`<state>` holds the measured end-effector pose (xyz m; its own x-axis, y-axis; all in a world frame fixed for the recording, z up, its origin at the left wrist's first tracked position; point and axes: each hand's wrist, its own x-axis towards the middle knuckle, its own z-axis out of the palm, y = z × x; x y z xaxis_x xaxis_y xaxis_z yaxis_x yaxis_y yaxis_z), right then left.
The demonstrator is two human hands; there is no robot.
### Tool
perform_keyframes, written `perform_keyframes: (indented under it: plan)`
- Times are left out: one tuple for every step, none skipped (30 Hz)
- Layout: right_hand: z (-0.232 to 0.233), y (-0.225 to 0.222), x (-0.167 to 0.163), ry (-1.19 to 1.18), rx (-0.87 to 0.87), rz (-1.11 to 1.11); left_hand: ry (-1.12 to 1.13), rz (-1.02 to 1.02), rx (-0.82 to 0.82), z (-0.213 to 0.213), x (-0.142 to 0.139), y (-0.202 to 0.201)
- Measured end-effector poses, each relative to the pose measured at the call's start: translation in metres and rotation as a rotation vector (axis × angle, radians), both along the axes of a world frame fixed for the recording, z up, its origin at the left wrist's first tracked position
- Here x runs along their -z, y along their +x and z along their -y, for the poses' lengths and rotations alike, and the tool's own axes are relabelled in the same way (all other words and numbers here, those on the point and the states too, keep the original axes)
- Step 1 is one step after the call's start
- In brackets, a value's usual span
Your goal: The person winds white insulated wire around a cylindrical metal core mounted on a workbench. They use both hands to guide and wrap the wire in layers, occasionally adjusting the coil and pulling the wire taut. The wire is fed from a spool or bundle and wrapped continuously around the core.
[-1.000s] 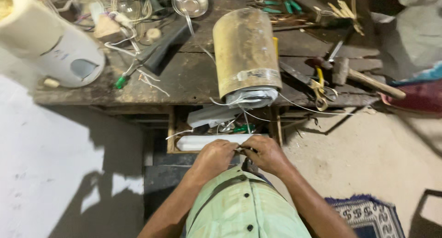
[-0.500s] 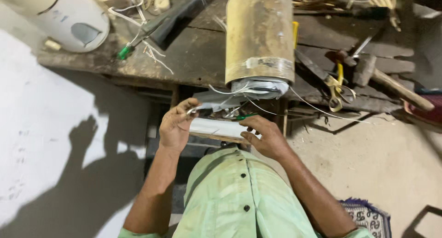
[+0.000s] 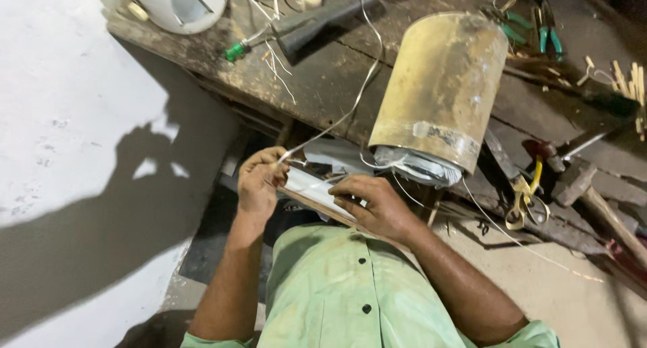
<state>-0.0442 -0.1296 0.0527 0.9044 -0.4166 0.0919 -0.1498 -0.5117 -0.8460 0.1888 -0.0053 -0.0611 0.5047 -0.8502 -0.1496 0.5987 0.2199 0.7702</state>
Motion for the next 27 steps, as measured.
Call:
perform_keyframes:
  plan:
    - [0.002, 0.017, -0.003, 0.003, -0.010, 0.033, 0.018, 0.032, 0.007, -0.002, 0.003, 0.001]
    - [0.005, 0.036, -0.006, -0.018, 0.010, 0.036, 0.037, 0.065, 0.016, -0.004, 0.006, 0.002]
    - [0.009, 0.057, -0.008, -0.038, 0.034, 0.040, 0.021, 0.226, 0.029, -0.003, 0.007, 0.004]
    - [0.013, 0.078, -0.009, -0.055, 0.059, 0.044, 0.008, 0.387, 0.044, -0.002, 0.007, 0.005]
    - [0.017, 0.103, -0.008, -0.073, 0.084, 0.092, 0.003, 0.396, 0.104, -0.001, 0.007, 0.009]
    - [0.022, 0.129, -0.006, -0.089, 0.111, 0.138, 0.001, 0.404, 0.167, 0.000, 0.006, 0.014]
    - [0.027, 0.155, -0.003, -0.103, 0.139, 0.181, 0.003, 0.577, 0.200, -0.001, 0.004, 0.019]
    - [0.032, 0.182, 0.002, -0.132, 0.165, 0.163, 0.007, 0.749, 0.229, -0.001, 0.001, 0.025]
    - [0.037, 0.211, 0.007, -0.160, 0.192, 0.149, 0.010, 0.730, 0.318, -0.002, -0.004, 0.034]
    - [0.041, 0.239, 0.014, -0.185, 0.223, 0.134, 0.017, 0.710, 0.411, -0.003, -0.009, 0.042]
    - [0.045, 0.265, 0.020, -0.184, 0.257, 0.086, 0.026, 0.685, 0.512, -0.005, -0.016, 0.052]
    - [0.052, 0.287, 0.026, -0.184, 0.297, 0.036, -0.014, 0.710, 0.551, -0.005, -0.023, 0.062]
    - [0.058, 0.305, 0.031, -0.184, 0.339, -0.017, -0.056, 0.733, 0.593, -0.006, -0.030, 0.072]
    - [0.063, 0.320, 0.037, -0.178, 0.372, -0.112, -0.099, 0.752, 0.636, -0.005, -0.038, 0.080]
    - [0.068, 0.332, 0.041, -0.172, 0.407, -0.207, -0.058, 0.717, 0.719, -0.004, -0.045, 0.086]
    - [0.073, 0.342, 0.044, -0.166, 0.442, -0.301, -0.019, 0.684, 0.801, -0.002, -0.051, 0.091]
    - [0.075, 0.348, 0.048, -0.184, 0.467, -0.306, 0.020, 0.649, 0.883, -0.001, -0.056, 0.094]
    - [0.075, 0.352, 0.051, -0.203, 0.489, -0.313, 0.007, 0.634, 0.916, 0.000, -0.060, 0.097]
    - [0.076, 0.355, 0.055, -0.222, 0.510, -0.320, -0.006, 0.619, 0.946, 0.003, -0.063, 0.099]
    - [0.075, 0.355, 0.058, -0.236, 0.526, -0.345, -0.017, 0.601, 0.975, 0.004, -0.065, 0.101]
    - [0.074, 0.355, 0.061, -0.248, 0.541, -0.369, -0.072, 0.655, 0.987, 0.007, -0.065, 0.102]
    - [0.074, 0.355, 0.063, -0.261, 0.555, -0.390, -0.129, 0.712, 0.995, 0.010, -0.065, 0.104]
    - [0.074, 0.354, 0.064, -0.256, 0.577, -0.358, -0.184, 0.770, 1.003, 0.012, -0.065, 0.105]
    - [0.074, 0.352, 0.065, -0.249, 0.600, -0.326, -0.147, 0.766, 1.035, 0.013, -0.064, 0.105]
    - [0.073, 0.348, 0.063, -0.243, 0.628, -0.294, -0.113, 0.764, 1.070, 0.014, -0.063, 0.104]
    - [0.074, 0.343, 0.060, -0.142, 0.664, -0.262, -0.081, 0.763, 1.105, 0.017, -0.062, 0.102]
    - [0.074, 0.336, 0.055, -0.042, 0.698, -0.228, -0.053, 0.717, 1.111, 0.018, -0.060, 0.099]
